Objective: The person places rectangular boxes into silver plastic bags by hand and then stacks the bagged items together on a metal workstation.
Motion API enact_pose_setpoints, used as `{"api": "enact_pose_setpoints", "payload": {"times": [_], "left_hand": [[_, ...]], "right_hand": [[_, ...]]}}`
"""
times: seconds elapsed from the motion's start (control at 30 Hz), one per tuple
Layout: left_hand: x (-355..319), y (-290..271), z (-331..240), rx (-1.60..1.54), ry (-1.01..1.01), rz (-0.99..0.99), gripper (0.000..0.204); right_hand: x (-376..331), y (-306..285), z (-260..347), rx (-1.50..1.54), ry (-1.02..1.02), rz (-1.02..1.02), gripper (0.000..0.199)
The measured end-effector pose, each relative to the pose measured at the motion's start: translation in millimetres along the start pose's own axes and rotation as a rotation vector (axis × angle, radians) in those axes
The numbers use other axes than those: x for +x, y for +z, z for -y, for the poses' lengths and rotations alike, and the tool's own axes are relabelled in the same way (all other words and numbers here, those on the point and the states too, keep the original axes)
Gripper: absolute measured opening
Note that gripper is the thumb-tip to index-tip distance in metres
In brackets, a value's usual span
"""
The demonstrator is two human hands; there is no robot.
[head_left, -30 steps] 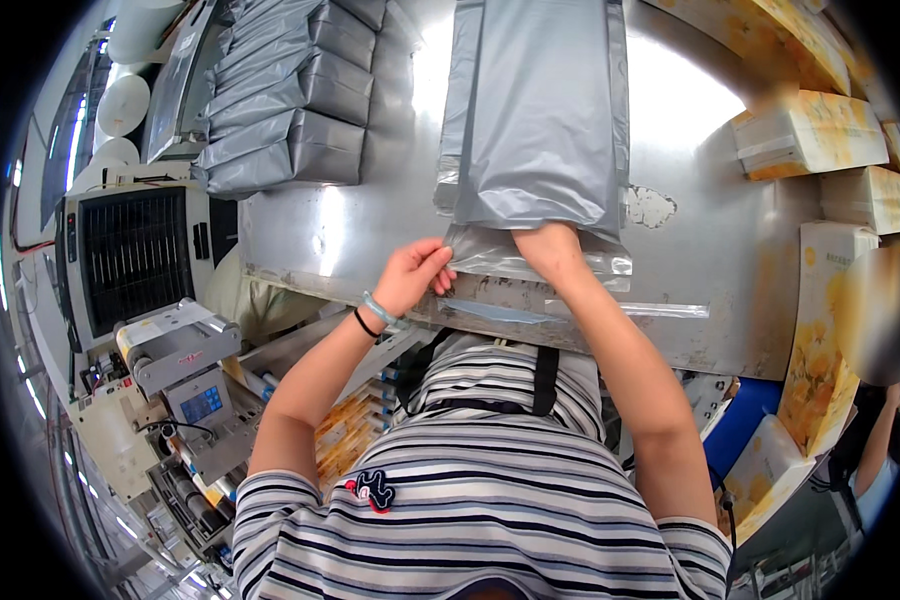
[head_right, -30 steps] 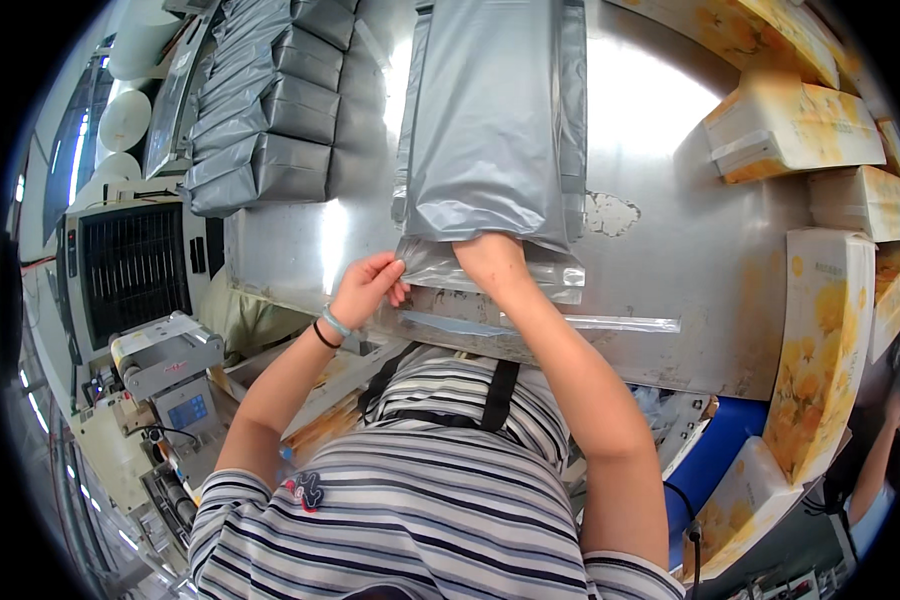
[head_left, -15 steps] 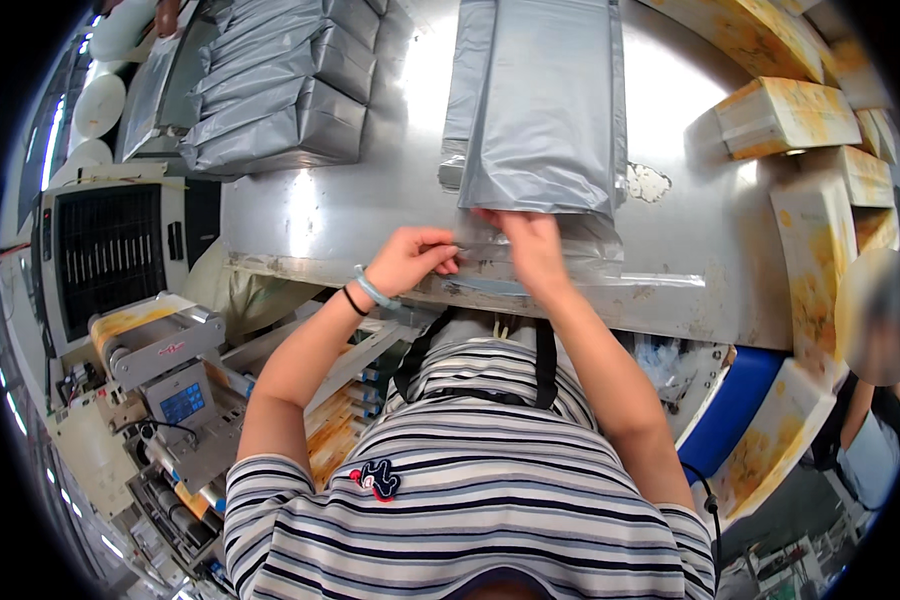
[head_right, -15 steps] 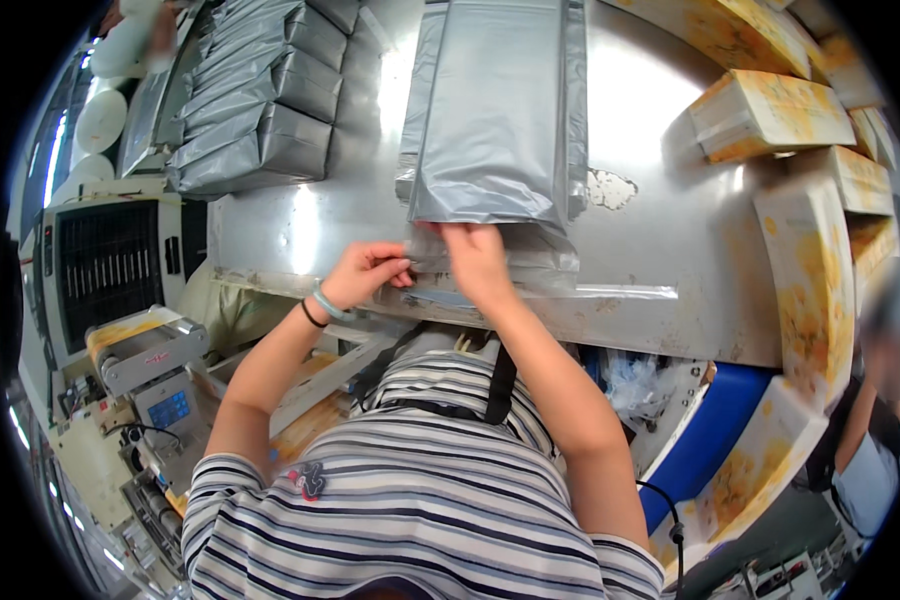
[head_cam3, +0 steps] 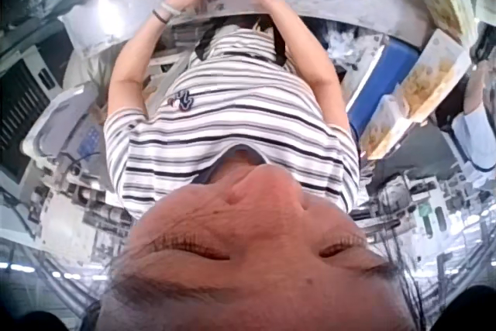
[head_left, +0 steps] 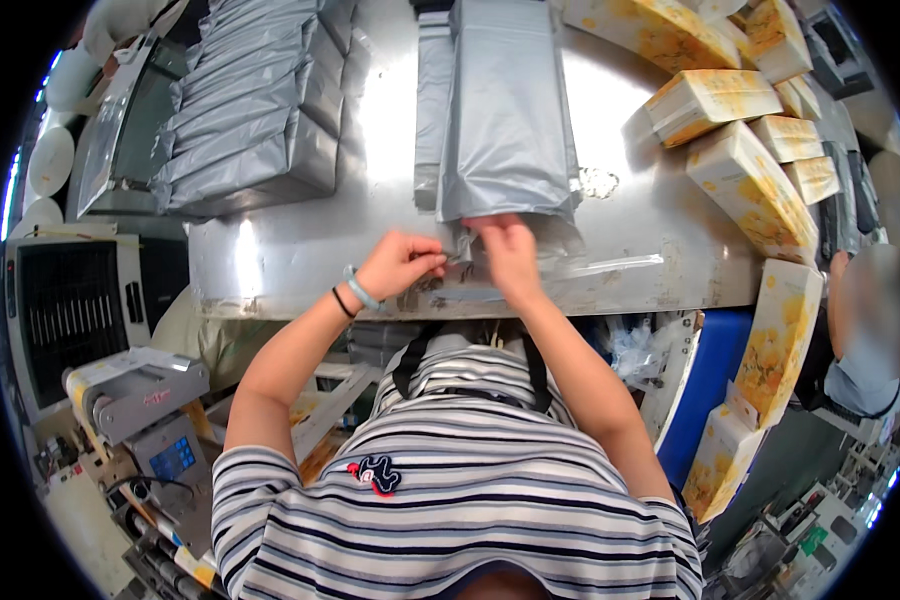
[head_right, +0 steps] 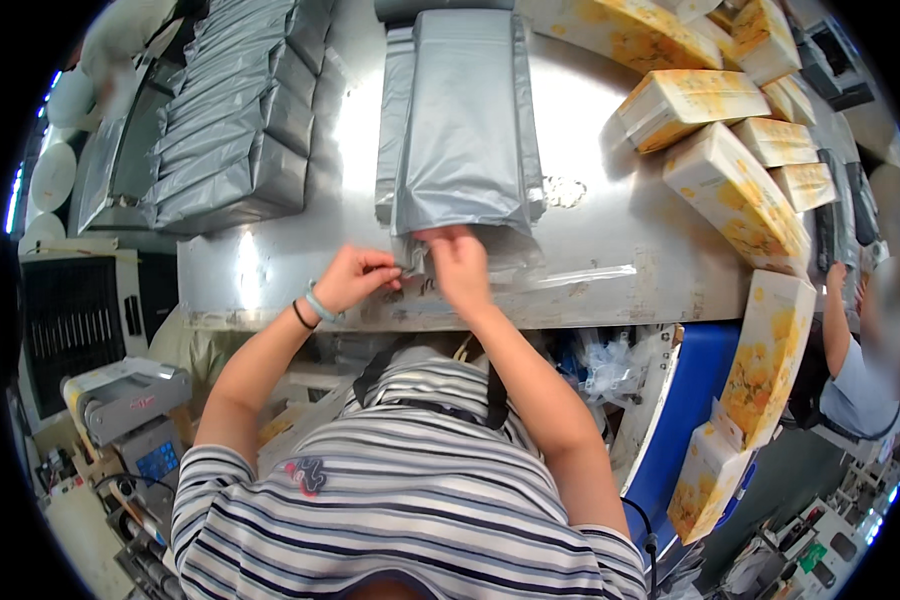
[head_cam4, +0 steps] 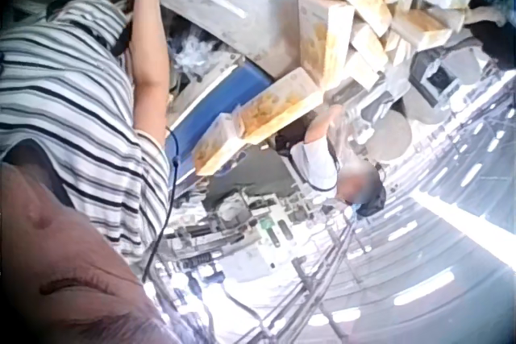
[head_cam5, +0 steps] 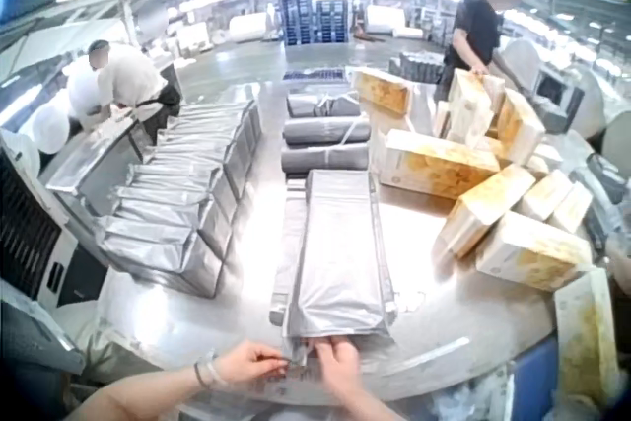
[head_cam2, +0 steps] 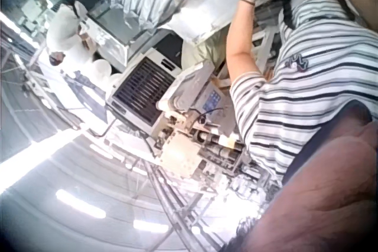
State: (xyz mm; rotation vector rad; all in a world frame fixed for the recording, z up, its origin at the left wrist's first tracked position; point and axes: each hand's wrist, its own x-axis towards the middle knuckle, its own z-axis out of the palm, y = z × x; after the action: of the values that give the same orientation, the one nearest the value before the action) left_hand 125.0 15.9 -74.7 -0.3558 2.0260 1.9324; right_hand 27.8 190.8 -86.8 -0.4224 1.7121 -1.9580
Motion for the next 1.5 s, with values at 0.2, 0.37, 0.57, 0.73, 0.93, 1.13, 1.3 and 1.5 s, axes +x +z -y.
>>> {"api": "enact_pose_setpoints", "payload": {"times": [0.2,0.37,0.57,0.73,0.93,1.13,1.3,1.5], "left_hand": [[-17.1,-28.5,27.9,-0.064,-0.181,0.057,0.017],[-12.3,-25.2,-19.6,0.719,0.238,-0.358,0.033],[28.1,-23.9,-50.6,1.613,1.258,-0.182,0.026],[12.4,-34.1,-30.4,1.200,1.047,-0.202,0.019],[29.9,-15.8,16.1,-0.141,0.125,-0.468,0.026],[60.2,-6.6,40.0,0.541,0.378,-0.798,0.028],[98.0,-8.8,-21.0,-0.233,0.267,-0.602,0.061],[-5.8,-16.9,-112.6,0.264,0.260,-0.401,0.086]], "right_hand": [[-151.0,-104.6,21.7,-0.786,-0.092,0.006,0.012],[-174.0,-190.8,-10.7,-1.240,0.376,1.053,0.020],[-2.1,-122.3,110.6,-1.675,-0.983,0.352,0.029],[27.9,-128.3,84.2,-1.042,-0.505,0.790,0.009],[21.7,-105.9,10.4,-0.362,0.043,0.114,0.023],[15.3,-59.7,21.1,-1.235,0.027,-0.043,0.035],[27.6,-73.4,5.6,0.039,-0.028,-0.264,0.055],[-21.2,-21.8,39.3,-0.147,-0.076,0.308,0.056]]}}
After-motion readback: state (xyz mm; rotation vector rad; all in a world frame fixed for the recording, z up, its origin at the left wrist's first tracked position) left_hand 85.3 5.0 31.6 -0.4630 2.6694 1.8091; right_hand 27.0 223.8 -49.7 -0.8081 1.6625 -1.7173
